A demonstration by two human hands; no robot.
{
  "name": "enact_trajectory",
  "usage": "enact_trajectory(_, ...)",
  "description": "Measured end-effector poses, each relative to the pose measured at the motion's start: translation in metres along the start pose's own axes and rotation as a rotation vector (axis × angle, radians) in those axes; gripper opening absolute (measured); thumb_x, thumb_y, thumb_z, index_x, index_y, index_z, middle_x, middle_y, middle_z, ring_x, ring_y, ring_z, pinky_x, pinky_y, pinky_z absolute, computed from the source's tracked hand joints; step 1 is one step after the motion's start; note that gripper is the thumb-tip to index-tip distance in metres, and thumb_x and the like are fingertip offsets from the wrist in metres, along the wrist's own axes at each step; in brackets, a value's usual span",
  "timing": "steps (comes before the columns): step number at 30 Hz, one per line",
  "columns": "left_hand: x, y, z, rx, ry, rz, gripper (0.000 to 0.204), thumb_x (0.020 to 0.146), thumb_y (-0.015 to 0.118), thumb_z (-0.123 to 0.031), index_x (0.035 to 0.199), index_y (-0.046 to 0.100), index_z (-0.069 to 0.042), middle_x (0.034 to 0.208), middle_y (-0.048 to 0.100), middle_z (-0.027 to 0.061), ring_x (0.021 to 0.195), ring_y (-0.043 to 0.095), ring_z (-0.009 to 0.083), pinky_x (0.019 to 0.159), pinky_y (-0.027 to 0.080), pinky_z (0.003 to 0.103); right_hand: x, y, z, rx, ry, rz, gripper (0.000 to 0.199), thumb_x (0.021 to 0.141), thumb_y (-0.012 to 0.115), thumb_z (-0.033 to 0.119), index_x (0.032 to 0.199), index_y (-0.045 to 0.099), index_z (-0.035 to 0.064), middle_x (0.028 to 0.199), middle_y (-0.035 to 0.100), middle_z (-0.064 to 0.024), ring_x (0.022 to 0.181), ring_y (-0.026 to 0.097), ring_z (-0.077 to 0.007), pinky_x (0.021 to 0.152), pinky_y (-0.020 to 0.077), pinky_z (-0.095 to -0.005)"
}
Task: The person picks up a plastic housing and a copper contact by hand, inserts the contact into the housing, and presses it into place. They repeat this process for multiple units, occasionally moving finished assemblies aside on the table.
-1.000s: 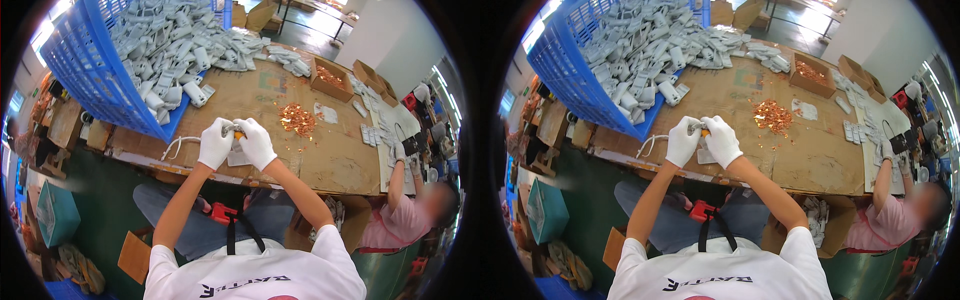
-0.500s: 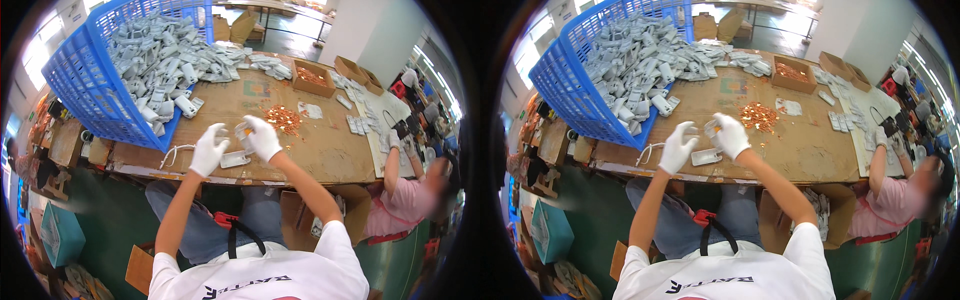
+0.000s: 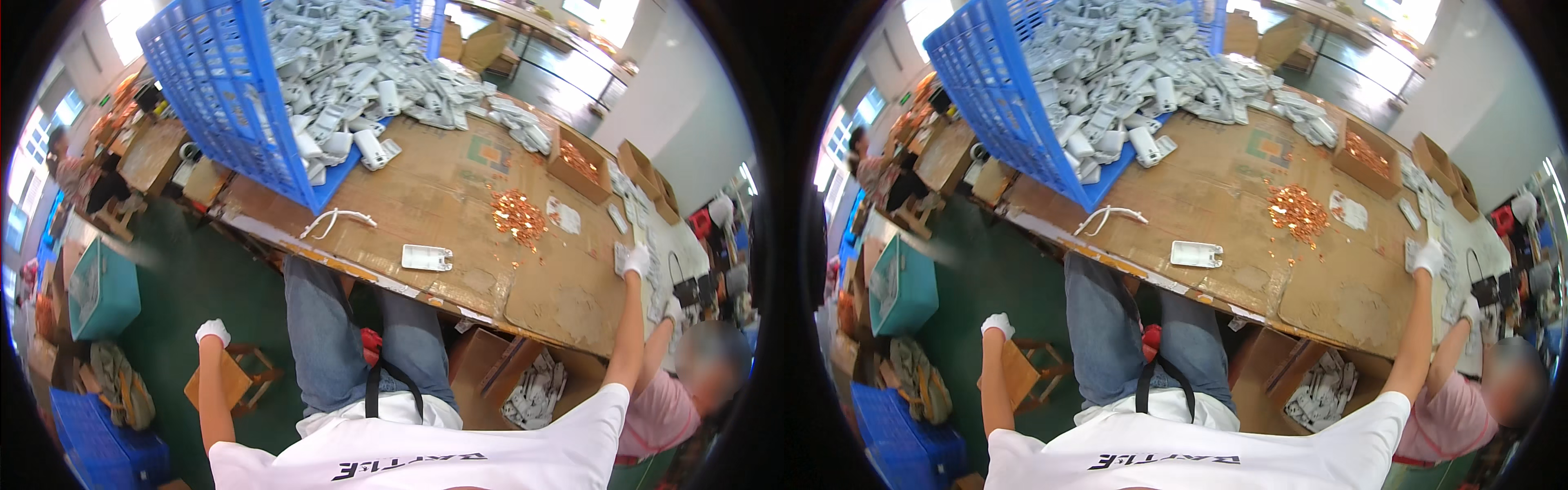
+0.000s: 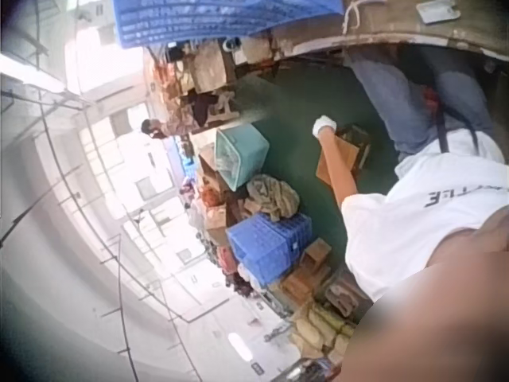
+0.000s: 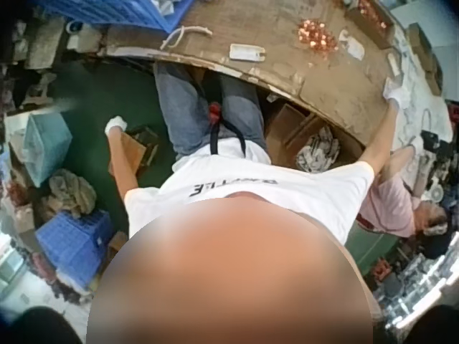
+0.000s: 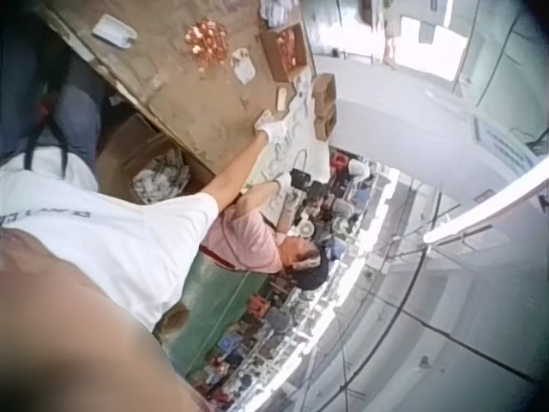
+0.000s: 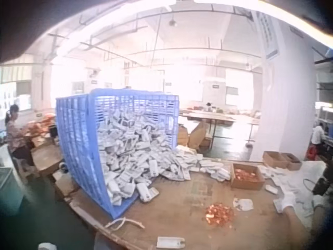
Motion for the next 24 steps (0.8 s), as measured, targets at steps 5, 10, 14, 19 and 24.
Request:
enact_trajectory(5,0.002,0.03,-0.012,-0.16,0.43,0.268,0.033,0.084,0.059,-0.029,0.102,0.072,-0.005,0.113,0.069,0.0164,0.106,0.065,0.0356,0.091,0.052,0.042,0.045,-0.016,0.039,-0.279,-0.077,-0.178,0.012,0.088,0.056,0.01,0.094,0.066,0.0114,0.089,0.067,-0.0094,0.084,0.068,-0.0274,0.07,0.0558,-0.0422)
enact_trajectory(10,0.032,-0.007,-0.036,-0.78,0.213,-0.522,0.046,0.094,0.05,-0.036,0.122,0.063,-0.002,0.127,0.061,0.0224,0.12,0.056,0.0405,0.103,0.044,0.044,-0.004,-0.161,0.308,0.487,-0.733,-0.233,0.024,0.082,0.054,0.003,0.103,0.063,0.0108,0.099,0.066,-0.0123,0.09,0.065,-0.0342,0.077,0.054,-0.0456)
enact_trajectory(14,0.02,-0.012,-0.097,-0.502,0.037,-0.572,0.033,0.096,0.043,-0.023,0.11,0.07,-0.011,0.107,0.07,0.0184,0.099,0.068,0.0397,0.089,0.055,0.048,-0.096,-0.229,0.473,0.943,-0.946,0.161,0.063,0.077,0.072,0.017,0.136,0.05,0.0173,0.129,0.056,-0.0186,0.111,0.058,-0.0382,0.089,0.0517,-0.0469)
enact_trajectory(19,-0.037,0.014,-0.09,-0.935,-0.039,-0.651,0.047,0.097,0.044,-0.047,0.127,0.06,-0.013,0.123,0.06,0.0226,0.115,0.058,0.0396,0.098,0.047,0.05,-0.164,-0.262,0.58,0.905,-1.211,0.256,0.081,0.075,0.076,0.026,0.148,0.04,0.0312,0.153,0.034,-0.0223,0.119,0.053,-0.0461,0.097,0.0493,-0.0498)
enact_trajectory(24,-0.088,0.035,-0.091,-0.796,-0.006,-1.109,0.04,0.085,0.063,-0.021,0.123,0.058,-0.009,0.132,0.053,0.02,0.121,0.051,0.0386,0.103,0.043,0.048,-0.179,-0.266,0.612,0.892,-1.141,0.163,0.035,0.077,0.07,0.011,0.111,0.064,0.0186,0.123,0.055,-0.0212,0.103,0.061,-0.0438,0.087,0.0516,-0.0512)
Point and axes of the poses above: each hand's wrist, its own x-axis towards the middle knuckle, its own y-axis out of the palm, z = x × y, the point moved 4 cm from there along x, towards the middle knuckle
